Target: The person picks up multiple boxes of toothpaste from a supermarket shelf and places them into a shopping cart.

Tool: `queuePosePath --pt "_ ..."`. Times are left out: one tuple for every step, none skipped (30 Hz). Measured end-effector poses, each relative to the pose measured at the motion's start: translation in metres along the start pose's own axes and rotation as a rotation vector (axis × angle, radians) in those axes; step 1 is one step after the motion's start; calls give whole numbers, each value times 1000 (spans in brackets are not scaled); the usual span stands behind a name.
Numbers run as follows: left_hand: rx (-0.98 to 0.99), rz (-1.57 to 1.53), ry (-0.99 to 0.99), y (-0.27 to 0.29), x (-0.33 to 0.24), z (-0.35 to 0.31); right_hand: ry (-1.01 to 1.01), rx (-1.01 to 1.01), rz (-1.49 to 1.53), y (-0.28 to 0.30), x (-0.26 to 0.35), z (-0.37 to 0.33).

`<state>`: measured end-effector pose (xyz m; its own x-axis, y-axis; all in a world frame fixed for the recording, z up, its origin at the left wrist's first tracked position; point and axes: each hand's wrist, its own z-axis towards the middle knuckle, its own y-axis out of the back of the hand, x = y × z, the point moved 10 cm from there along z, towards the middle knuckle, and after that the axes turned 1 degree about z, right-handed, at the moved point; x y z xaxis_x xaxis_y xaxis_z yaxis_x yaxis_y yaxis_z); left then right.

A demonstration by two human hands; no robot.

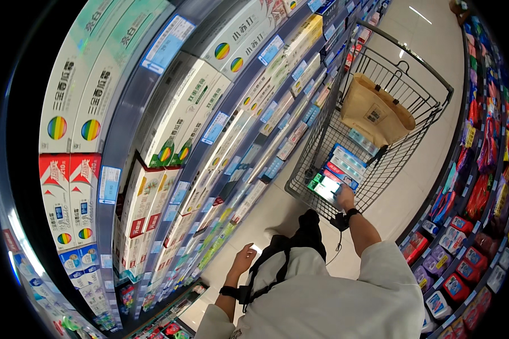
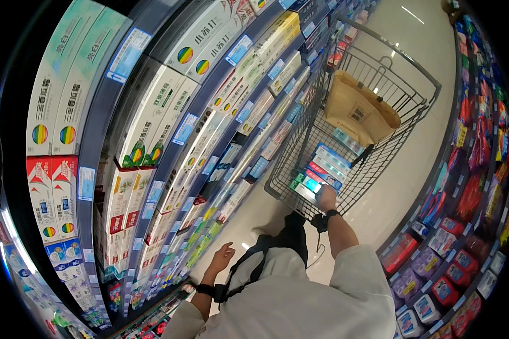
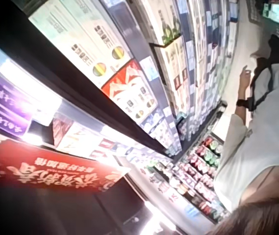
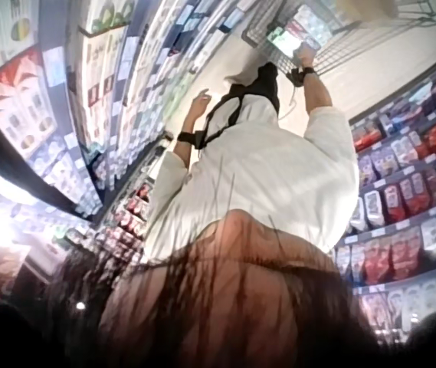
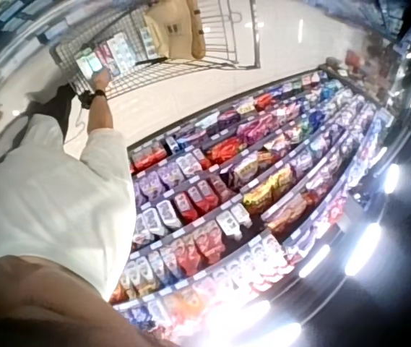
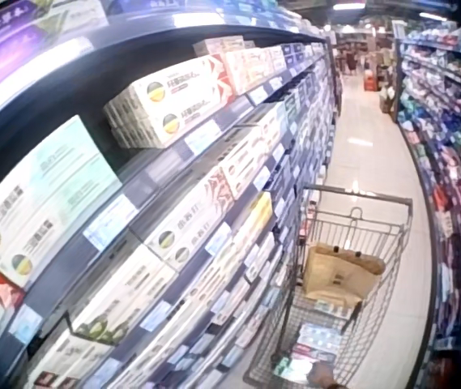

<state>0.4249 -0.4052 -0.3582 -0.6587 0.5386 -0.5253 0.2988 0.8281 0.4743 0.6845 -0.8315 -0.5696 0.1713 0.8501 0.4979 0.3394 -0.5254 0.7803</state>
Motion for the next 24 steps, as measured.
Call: queuePosePath --pt "5 1 20 -2 4 -4 -31 17 35 -2 -1 0" --pt "12 3 19 -3 6 -7 -30 5 30 -1 0 -2" --pt "20 7 16 -3 8 -9 -30 -8 27 0 2 -5" --pt "26 10 7 -2 3 -11 -27 -28 22 0 1 -5" --pt "19 31 4 1 -1 -14 -17 -82 54 3 1 -5" --pt "16 87 -69 7 -14 -14 -15 -99 58 7 5 -8" --pt "13 145 -141 14 -26 -14 -13 -116 63 10 9 -13" --pt "5 199 -210 21 -41 -19 -7 -129 66 14 16 -19" --pt "1 132 -201 30 -59 -25 -24 -113 73 14 19 -23" --pt "-14 135 -249 44 -82 -31 -7 -145 52 13 17 -30" --pt "-26 142 -306 59 -107 -38 5 -184 33 8 9 -36" --pt "-43 153 -360 75 -131 -46 20 -223 18 6 8 -39" --pt "-64 151 -349 88 -146 -59 -91 -33 74 0 19 -43" --pt "-80 195 -423 104 -174 -76 -71 -96 47 -1 11 -50" --pt "-117 231 -475 117 -189 -94 -76 -36 61 -2 21 -56" --pt "-154 266 -529 130 -204 -117 -84 23 72 -1 34 -64" --pt "-177 424 -612 142 -226 -146 -86 10 113 1 40 -71" --pt "-205 582 -695 154 -245 -178 -87 -8 152 2 44 -79" --pt "-201 525 -747 171 -264 -210 -87 -9 120 -2 46 -85" --pt "-192 470 -802 187 -280 -244 -77 -1 110 -11 41 -91" --pt "-135 430 -916 197 -287 -283 -60 9 99 -18 36 -93" --pt "-91 395 -1016 206 -290 -323 -28 30 90 -20 51 -93" --pt "28 238 -1077 218 -290 -365 16 94 -22 -27 67 -97" --pt "137 77 -1136 226 -284 -401 52 99 -38 -27 85 -101"
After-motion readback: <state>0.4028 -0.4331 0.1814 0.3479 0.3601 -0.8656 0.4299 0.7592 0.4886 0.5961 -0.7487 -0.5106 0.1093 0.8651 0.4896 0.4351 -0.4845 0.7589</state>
